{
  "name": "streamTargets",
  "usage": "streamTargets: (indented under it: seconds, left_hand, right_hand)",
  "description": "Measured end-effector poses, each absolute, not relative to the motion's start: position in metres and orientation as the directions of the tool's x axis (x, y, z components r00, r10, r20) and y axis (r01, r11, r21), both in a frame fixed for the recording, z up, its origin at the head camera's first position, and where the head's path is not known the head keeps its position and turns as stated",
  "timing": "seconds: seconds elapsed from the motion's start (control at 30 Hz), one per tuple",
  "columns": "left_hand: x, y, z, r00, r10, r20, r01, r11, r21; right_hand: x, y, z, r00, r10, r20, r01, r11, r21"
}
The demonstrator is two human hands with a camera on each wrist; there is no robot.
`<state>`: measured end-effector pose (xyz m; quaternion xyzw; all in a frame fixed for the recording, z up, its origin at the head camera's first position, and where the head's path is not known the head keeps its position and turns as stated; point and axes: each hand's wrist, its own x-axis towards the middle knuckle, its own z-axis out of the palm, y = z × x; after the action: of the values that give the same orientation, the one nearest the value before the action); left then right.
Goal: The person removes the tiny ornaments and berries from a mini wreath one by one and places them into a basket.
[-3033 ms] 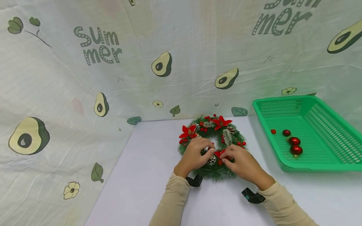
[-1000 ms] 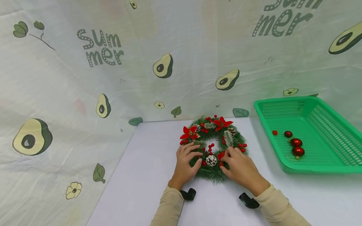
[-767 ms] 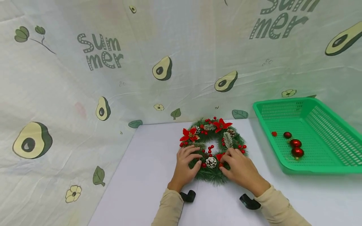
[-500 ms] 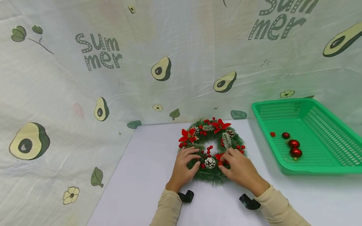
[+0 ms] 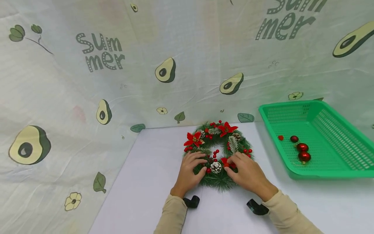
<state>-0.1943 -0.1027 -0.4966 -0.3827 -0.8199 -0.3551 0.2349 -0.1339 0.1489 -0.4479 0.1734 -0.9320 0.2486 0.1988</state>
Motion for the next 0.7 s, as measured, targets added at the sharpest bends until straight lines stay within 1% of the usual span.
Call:
streamTargets:
  seconds: [0.2, 0.5, 0.7]
  left_hand:
    - [-0.1948, -0.1037, -0.4945, -0.606, 0.463, 0.647, 0.789, 0.452, 0.415]
    - [-0.1992, -0.0999, -0.4952, -0.614, 0.448, 0.650, 0.785, 0.437, 0.440]
    - [-0.1974, -0.0991, -0.4973, -0.633, 0.423, 0.649, 0.770, 0.429, 0.472]
  right_hand:
    - [-0.1357, 0.1504, -0.4473, -0.868, -0.195, 0.458, -0.411, 0.799, -0.439]
    - [-0.1366, 0.1553, -0.4441, -0.858, -0.167, 0.486, -0.418, 0.778, -0.470]
    - [-0.1354, 0.1570, -0.4397, -0.883, -0.159, 0.442, -0.406, 0.730, -0.549]
